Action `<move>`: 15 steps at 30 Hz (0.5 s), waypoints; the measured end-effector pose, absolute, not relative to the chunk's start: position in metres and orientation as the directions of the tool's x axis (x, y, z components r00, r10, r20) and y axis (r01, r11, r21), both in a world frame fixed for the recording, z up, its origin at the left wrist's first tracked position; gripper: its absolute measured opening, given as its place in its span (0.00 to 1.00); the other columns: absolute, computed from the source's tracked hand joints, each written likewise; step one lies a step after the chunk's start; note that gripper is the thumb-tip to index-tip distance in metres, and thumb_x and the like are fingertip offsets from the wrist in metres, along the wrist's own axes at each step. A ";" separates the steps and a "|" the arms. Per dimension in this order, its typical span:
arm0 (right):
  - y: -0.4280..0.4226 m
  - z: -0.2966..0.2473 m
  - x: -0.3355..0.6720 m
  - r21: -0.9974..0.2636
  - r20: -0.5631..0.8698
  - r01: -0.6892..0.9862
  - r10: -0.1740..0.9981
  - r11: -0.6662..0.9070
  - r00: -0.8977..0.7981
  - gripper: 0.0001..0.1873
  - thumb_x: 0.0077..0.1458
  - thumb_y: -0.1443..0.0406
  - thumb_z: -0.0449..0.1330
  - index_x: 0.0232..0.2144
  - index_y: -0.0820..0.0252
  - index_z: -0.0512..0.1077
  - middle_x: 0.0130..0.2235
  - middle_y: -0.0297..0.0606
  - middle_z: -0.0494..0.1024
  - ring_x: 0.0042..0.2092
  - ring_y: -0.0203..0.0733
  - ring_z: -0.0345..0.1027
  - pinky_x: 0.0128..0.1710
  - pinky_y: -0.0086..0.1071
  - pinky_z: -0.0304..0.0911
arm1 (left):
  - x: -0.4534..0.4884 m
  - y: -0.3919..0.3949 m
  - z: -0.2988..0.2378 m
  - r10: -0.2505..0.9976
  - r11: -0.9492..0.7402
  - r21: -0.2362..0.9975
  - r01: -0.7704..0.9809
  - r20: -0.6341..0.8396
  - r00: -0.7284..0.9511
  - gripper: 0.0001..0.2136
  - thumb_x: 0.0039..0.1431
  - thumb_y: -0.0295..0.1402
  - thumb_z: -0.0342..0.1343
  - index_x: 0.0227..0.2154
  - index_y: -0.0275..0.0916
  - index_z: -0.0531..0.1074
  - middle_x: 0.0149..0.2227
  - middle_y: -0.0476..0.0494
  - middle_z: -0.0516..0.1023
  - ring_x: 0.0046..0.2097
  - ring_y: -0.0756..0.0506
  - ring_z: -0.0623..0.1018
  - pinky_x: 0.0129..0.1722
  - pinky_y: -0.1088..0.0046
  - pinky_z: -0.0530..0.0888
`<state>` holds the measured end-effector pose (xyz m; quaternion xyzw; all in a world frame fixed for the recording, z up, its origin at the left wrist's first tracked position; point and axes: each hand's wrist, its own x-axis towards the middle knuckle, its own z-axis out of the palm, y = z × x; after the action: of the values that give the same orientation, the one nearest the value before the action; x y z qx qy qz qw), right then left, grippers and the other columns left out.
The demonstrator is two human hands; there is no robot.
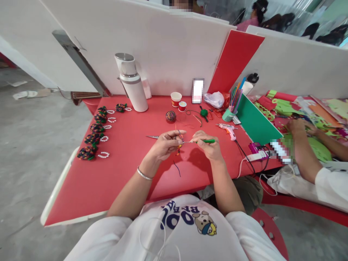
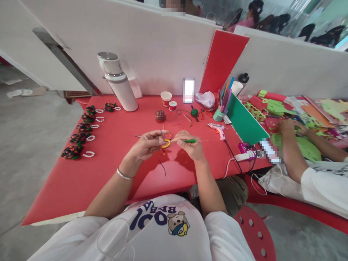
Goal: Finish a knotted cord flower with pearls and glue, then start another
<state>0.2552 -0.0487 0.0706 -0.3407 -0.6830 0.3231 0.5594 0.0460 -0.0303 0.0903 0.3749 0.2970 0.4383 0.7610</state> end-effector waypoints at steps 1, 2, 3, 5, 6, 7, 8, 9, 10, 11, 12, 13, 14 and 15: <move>-0.049 0.066 0.250 -0.829 0.546 0.079 0.831 0.554 -0.105 0.14 0.64 0.49 0.62 0.36 0.47 0.83 0.36 0.35 0.85 0.44 0.47 0.77 0.51 0.48 0.72 | 0.049 -0.031 0.090 0.900 0.314 0.839 -0.445 -0.114 0.420 0.22 0.38 0.27 0.74 0.42 0.34 0.82 0.22 0.53 0.73 0.17 0.60 0.58 0.17 0.80 0.50; -0.051 0.063 0.243 -0.828 0.553 0.076 0.831 0.556 -0.060 0.15 0.64 0.49 0.62 0.36 0.47 0.83 0.36 0.35 0.85 0.44 0.47 0.77 0.51 0.48 0.72 | 0.053 -0.033 0.089 0.917 0.280 0.850 -0.447 -0.098 0.387 0.23 0.38 0.27 0.74 0.43 0.34 0.82 0.22 0.53 0.74 0.18 0.59 0.59 0.18 0.80 0.52; -0.053 0.060 0.236 -0.819 0.568 0.097 0.823 0.566 -0.008 0.15 0.64 0.49 0.62 0.37 0.48 0.83 0.37 0.36 0.85 0.45 0.47 0.77 0.51 0.47 0.72 | 0.057 -0.034 0.087 0.937 0.233 0.864 -0.446 -0.077 0.341 0.24 0.39 0.28 0.74 0.44 0.34 0.81 0.23 0.53 0.74 0.18 0.58 0.61 0.18 0.80 0.54; -0.058 0.057 0.222 -0.772 0.624 0.217 0.777 0.597 0.085 0.11 0.66 0.54 0.62 0.40 0.48 0.83 0.40 0.36 0.85 0.45 0.46 0.77 0.51 0.45 0.72 | 0.064 -0.036 0.083 0.976 0.110 0.898 -0.426 -0.016 0.217 0.26 0.41 0.30 0.73 0.47 0.34 0.80 0.23 0.52 0.75 0.21 0.56 0.66 0.20 0.80 0.60; -0.061 0.056 0.216 -0.734 0.662 0.299 0.740 0.609 0.117 0.09 0.66 0.57 0.62 0.41 0.48 0.82 0.41 0.36 0.85 0.46 0.45 0.76 0.51 0.45 0.71 | 0.068 -0.037 0.080 0.987 0.051 0.912 -0.407 0.016 0.158 0.26 0.42 0.30 0.73 0.48 0.34 0.80 0.23 0.52 0.75 0.22 0.55 0.68 0.22 0.80 0.63; -0.064 0.056 0.211 -0.689 0.701 0.381 0.700 0.617 0.135 0.08 0.66 0.59 0.63 0.42 0.48 0.82 0.41 0.36 0.85 0.46 0.44 0.76 0.51 0.44 0.70 | 0.071 -0.038 0.078 0.993 0.003 0.921 -0.390 0.043 0.109 0.27 0.42 0.31 0.73 0.49 0.34 0.79 0.23 0.53 0.74 0.23 0.54 0.69 0.23 0.79 0.64; -0.066 0.056 0.208 -0.640 0.739 0.452 0.659 0.621 0.141 0.07 0.66 0.61 0.63 0.43 0.48 0.82 0.42 0.36 0.85 0.45 0.44 0.75 0.51 0.44 0.70 | 0.073 -0.038 0.076 0.995 -0.028 0.925 -0.378 0.061 0.075 0.27 0.43 0.31 0.73 0.50 0.34 0.79 0.23 0.53 0.74 0.23 0.54 0.70 0.24 0.79 0.65; -0.068 0.055 0.206 -0.593 0.772 0.509 0.620 0.624 0.139 0.07 0.65 0.62 0.64 0.43 0.48 0.82 0.42 0.37 0.85 0.46 0.44 0.74 0.51 0.44 0.70 | 0.075 -0.039 0.074 0.996 -0.042 0.926 -0.376 0.068 0.056 0.28 0.44 0.32 0.72 0.51 0.34 0.78 0.23 0.54 0.74 0.23 0.54 0.70 0.24 0.79 0.66; -0.069 0.055 0.204 -0.555 0.796 0.549 0.590 0.625 0.134 0.07 0.65 0.63 0.64 0.43 0.48 0.82 0.42 0.37 0.85 0.46 0.45 0.73 0.50 0.44 0.70 | 0.076 -0.039 0.073 0.997 -0.041 0.922 -0.384 0.065 0.049 0.29 0.44 0.32 0.72 0.52 0.34 0.78 0.24 0.54 0.74 0.23 0.54 0.70 0.24 0.79 0.67; -0.070 0.054 0.204 -0.528 0.814 0.575 0.565 0.625 0.133 0.08 0.64 0.64 0.65 0.44 0.47 0.82 0.43 0.37 0.85 0.46 0.46 0.73 0.50 0.44 0.69 | 0.077 -0.040 0.073 0.997 -0.027 0.915 -0.403 0.053 0.053 0.29 0.44 0.32 0.72 0.52 0.34 0.77 0.24 0.54 0.74 0.23 0.54 0.70 0.24 0.78 0.67; -0.070 0.053 0.203 -0.512 0.825 0.590 0.549 0.625 0.134 0.08 0.64 0.64 0.65 0.44 0.46 0.82 0.43 0.37 0.85 0.47 0.46 0.72 0.49 0.45 0.69 | 0.077 -0.040 0.074 0.997 0.000 0.903 -0.430 0.032 0.067 0.29 0.43 0.32 0.72 0.52 0.34 0.77 0.24 0.54 0.74 0.22 0.55 0.69 0.24 0.79 0.66; -0.069 0.053 0.204 -0.507 0.828 0.596 0.544 0.623 0.136 0.08 0.64 0.63 0.65 0.44 0.46 0.82 0.44 0.37 0.85 0.47 0.46 0.72 0.49 0.45 0.69 | 0.076 -0.040 0.076 0.996 0.038 0.887 -0.461 0.005 0.091 0.29 0.43 0.32 0.72 0.51 0.34 0.77 0.24 0.54 0.74 0.21 0.55 0.68 0.22 0.79 0.65; -0.069 0.052 0.205 -0.513 0.823 0.591 0.552 0.622 0.133 0.08 0.64 0.62 0.65 0.44 0.45 0.82 0.44 0.37 0.85 0.48 0.47 0.72 0.50 0.46 0.69 | 0.075 -0.040 0.078 0.992 0.085 0.867 -0.492 -0.025 0.127 0.28 0.42 0.31 0.73 0.50 0.34 0.78 0.23 0.55 0.74 0.20 0.56 0.66 0.20 0.80 0.62; -0.068 0.053 0.206 -0.526 0.813 0.574 0.569 0.628 0.123 0.08 0.65 0.61 0.64 0.44 0.45 0.82 0.44 0.37 0.85 0.48 0.47 0.72 0.50 0.46 0.69 | 0.073 -0.039 0.080 0.984 0.136 0.846 -0.516 -0.055 0.170 0.28 0.41 0.30 0.73 0.49 0.34 0.78 0.23 0.55 0.73 0.18 0.58 0.63 0.18 0.80 0.59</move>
<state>0.2062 -0.0676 0.0526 -0.4312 -0.6622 -0.0021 0.6128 0.0729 -0.0394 0.0803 0.3547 0.3299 0.5532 0.6778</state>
